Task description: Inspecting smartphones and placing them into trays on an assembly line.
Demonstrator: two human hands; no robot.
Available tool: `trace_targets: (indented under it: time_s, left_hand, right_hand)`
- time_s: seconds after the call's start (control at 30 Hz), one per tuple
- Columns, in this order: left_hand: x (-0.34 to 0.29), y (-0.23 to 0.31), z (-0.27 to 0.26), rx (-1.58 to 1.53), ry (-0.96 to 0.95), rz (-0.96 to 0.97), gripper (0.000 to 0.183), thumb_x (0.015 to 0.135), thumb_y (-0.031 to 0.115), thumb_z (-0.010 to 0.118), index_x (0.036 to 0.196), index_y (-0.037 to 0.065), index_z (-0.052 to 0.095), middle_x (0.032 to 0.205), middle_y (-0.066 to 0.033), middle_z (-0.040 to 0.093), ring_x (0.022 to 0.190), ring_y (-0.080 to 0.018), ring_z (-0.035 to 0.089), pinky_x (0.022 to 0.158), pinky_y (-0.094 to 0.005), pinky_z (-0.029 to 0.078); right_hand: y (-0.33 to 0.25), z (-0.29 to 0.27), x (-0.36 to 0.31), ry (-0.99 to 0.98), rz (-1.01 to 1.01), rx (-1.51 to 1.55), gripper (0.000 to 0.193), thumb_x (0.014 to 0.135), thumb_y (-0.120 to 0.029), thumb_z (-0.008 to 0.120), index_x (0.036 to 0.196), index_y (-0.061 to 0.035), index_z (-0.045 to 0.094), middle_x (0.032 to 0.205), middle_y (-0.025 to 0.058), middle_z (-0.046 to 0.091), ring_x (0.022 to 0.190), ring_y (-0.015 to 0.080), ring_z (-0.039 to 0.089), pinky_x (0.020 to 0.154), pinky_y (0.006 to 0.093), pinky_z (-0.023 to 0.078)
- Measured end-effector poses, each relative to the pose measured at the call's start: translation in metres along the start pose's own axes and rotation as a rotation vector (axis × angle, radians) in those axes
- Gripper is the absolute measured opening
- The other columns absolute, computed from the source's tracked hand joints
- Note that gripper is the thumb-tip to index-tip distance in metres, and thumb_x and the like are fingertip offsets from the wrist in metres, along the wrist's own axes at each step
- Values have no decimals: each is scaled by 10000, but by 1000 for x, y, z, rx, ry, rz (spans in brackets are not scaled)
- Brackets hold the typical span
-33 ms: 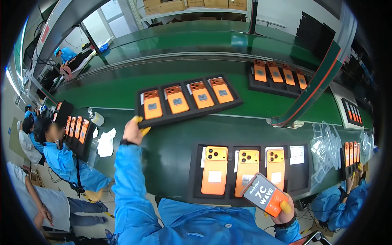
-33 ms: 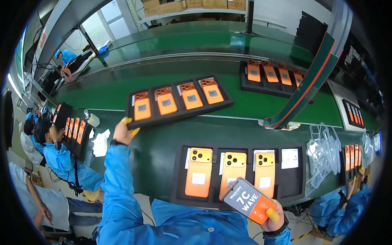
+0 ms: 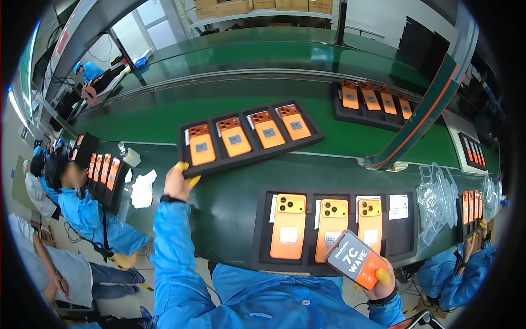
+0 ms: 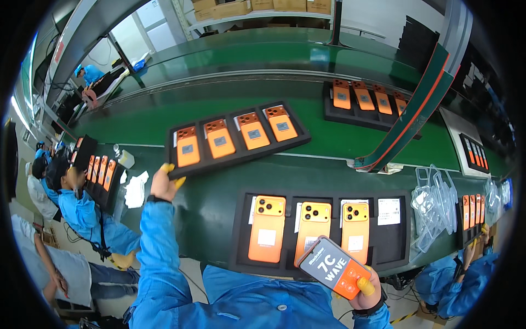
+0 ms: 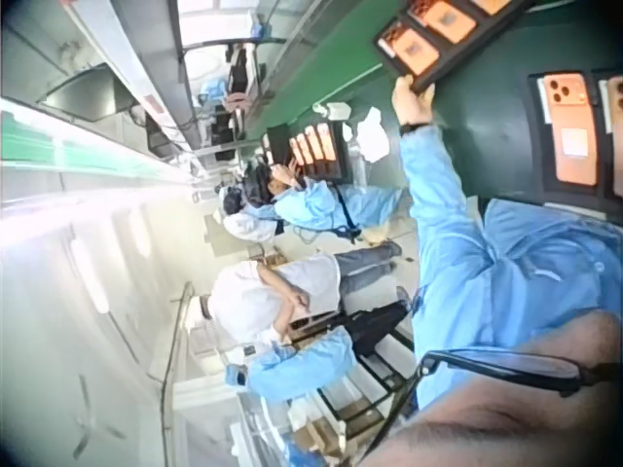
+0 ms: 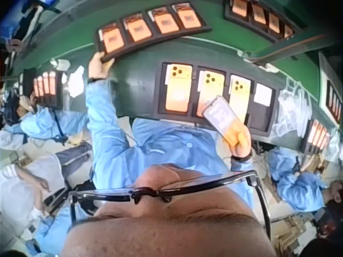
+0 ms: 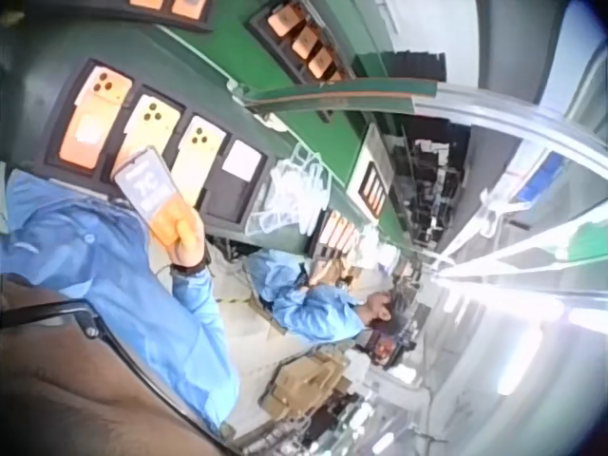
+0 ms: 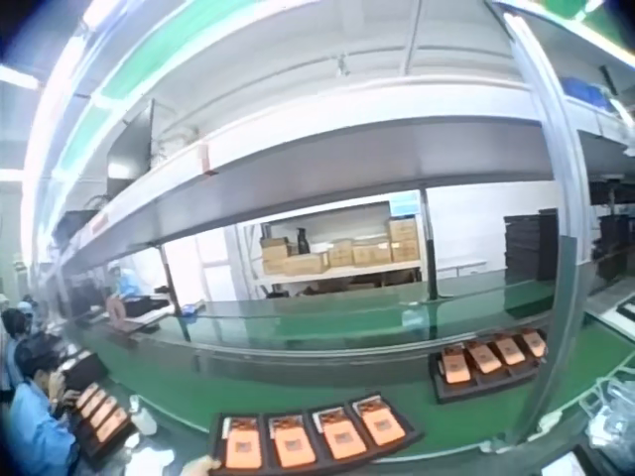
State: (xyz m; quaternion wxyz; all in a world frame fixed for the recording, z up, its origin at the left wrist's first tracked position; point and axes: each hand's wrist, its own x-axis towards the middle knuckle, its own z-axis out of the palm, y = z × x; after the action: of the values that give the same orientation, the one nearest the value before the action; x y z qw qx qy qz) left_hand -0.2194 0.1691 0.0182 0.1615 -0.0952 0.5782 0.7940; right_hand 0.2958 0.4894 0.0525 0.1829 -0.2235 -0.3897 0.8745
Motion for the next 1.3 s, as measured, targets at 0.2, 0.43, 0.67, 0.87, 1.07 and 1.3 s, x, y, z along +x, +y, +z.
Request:
trace_targets:
  time_s: [0.2, 0.43, 0.67, 0.87, 1.07, 1.3]
  left_hand:
    - [-130, -68, -75, -212, 231, 98, 211, 982, 233, 483, 1100, 75, 557, 1104, -100, 636, 998, -262, 633, 848, -463, 524]
    - [-208, -118, -137, -306, 276, 115, 242, 996, 232, 490, 1163, 82, 578, 1148, -85, 658, 988, -235, 652, 855, -404, 544]
    - [-266, -129, -115, -184, 390, -1, 462, 986, 458, 506, 1301, 121, 523, 1177, -58, 644, 1019, -226, 620, 890, -357, 486]
    - [-301, -191, -140, -127, -644, -400, 395, 1013, 356, 486, 1209, 22, 561, 954, -151, 657, 779, -250, 651, 719, -344, 549]
    - [-362, -117, 44, 99, -871, -126, 490, 1009, 383, 499, 1327, 12, 465, 1079, -188, 655, 814, -258, 671, 682, -337, 568]
    - [-360, -112, 85, 105, -860, -277, 460, 1011, 402, 488, 1179, -13, 594, 909, -172, 694, 750, -269, 683, 680, -350, 571]
  right_hand:
    - [4, 1, -3, 22, -79, -74, 530, 863, -349, 740, 1172, 48, 574, 1038, 191, 682, 797, 263, 700, 624, 366, 591]
    - [-8, 5, -5, -72, -76, -94, 612, 892, -362, 687, 1271, 84, 505, 1004, 186, 671, 732, 259, 687, 578, 351, 567]
    - [0, -9, -9, -245, 31, 5, 480, 954, -302, 622, 1284, 36, 536, 1059, 155, 682, 845, 238, 696, 689, 349, 577]
    - [7, 4, -35, -201, 74, 55, 358, 992, -203, 585, 1298, -19, 556, 1103, 88, 683, 908, 175, 686, 732, 328, 576]
    - [28, 9, -42, -342, 216, -49, 353, 997, -255, 570, 1283, -48, 561, 1035, 50, 693, 830, 137, 687, 639, 275, 554]
    - [14, 15, -48, -327, 174, 11, 374, 999, -226, 577, 1307, -21, 523, 987, 61, 680, 717, 106, 654, 526, 245, 521]
